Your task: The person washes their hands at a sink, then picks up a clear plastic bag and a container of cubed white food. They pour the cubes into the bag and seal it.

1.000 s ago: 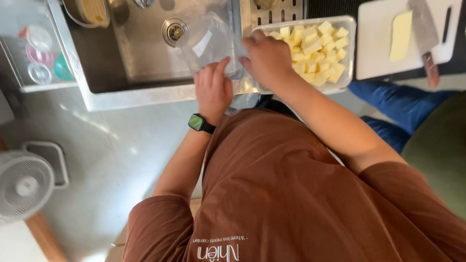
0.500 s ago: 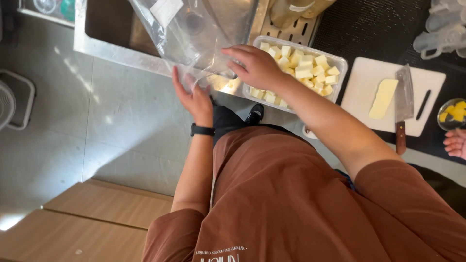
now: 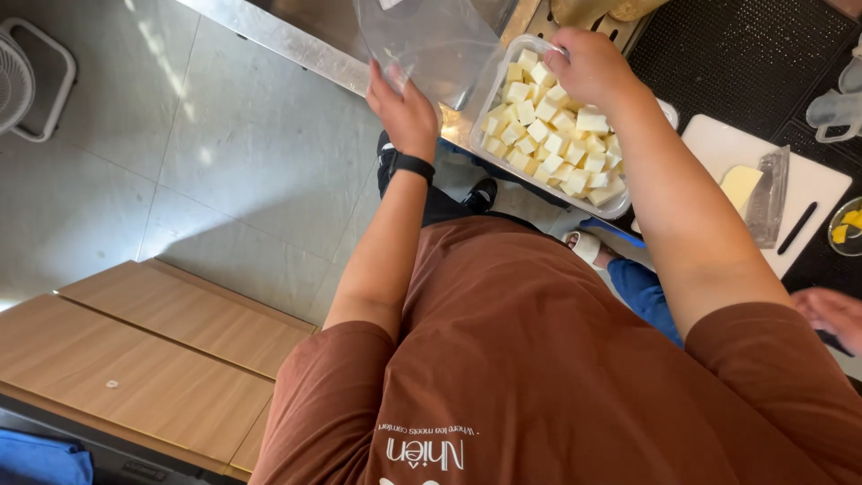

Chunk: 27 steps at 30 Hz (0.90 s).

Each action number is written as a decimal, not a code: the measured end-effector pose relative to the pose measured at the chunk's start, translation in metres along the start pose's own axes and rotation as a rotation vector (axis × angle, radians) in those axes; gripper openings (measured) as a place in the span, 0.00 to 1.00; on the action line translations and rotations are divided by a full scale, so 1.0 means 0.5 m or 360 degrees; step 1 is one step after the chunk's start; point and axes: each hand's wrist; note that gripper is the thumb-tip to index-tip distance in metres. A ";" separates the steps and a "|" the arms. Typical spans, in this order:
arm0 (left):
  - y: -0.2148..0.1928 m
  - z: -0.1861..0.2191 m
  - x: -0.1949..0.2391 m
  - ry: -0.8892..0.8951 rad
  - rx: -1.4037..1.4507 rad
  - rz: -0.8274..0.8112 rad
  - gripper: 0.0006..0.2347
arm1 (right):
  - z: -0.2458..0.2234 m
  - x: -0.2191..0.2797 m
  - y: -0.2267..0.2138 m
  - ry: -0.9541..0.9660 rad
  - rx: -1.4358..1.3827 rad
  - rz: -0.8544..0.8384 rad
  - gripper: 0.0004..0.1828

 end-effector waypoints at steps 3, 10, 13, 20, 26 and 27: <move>0.001 0.012 -0.023 -0.0053 0.0046 0.0014 0.29 | -0.017 0.022 -0.007 0.0041 -0.0034 -0.0012 0.12; 0.040 0.074 -0.021 -0.0121 0.0065 0.0003 0.30 | -0.009 0.069 -0.031 -0.0051 -0.0181 0.0080 0.07; 0.071 0.068 -0.001 -0.0051 -0.0001 -0.0048 0.32 | 0.013 0.077 -0.027 -0.0150 -0.0249 0.0147 0.07; 0.103 0.095 0.053 -0.0062 -0.0020 -0.0298 0.40 | 0.040 0.089 -0.017 -0.0382 -0.0262 0.0162 0.05; 0.151 0.028 0.069 0.0382 -0.0228 -0.0275 0.32 | 0.013 0.097 -0.023 -0.0384 -0.0327 0.0087 0.06; 0.156 0.010 0.065 0.0385 -0.0229 -0.0271 0.32 | 0.011 0.095 -0.023 -0.0389 -0.0329 0.0088 0.06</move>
Point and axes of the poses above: each hand's wrist, its own x-axis away from the middle knuckle, its own y-axis out of the palm, z = x × y, and after that the axes turned 4 degrees about -x, right-handed
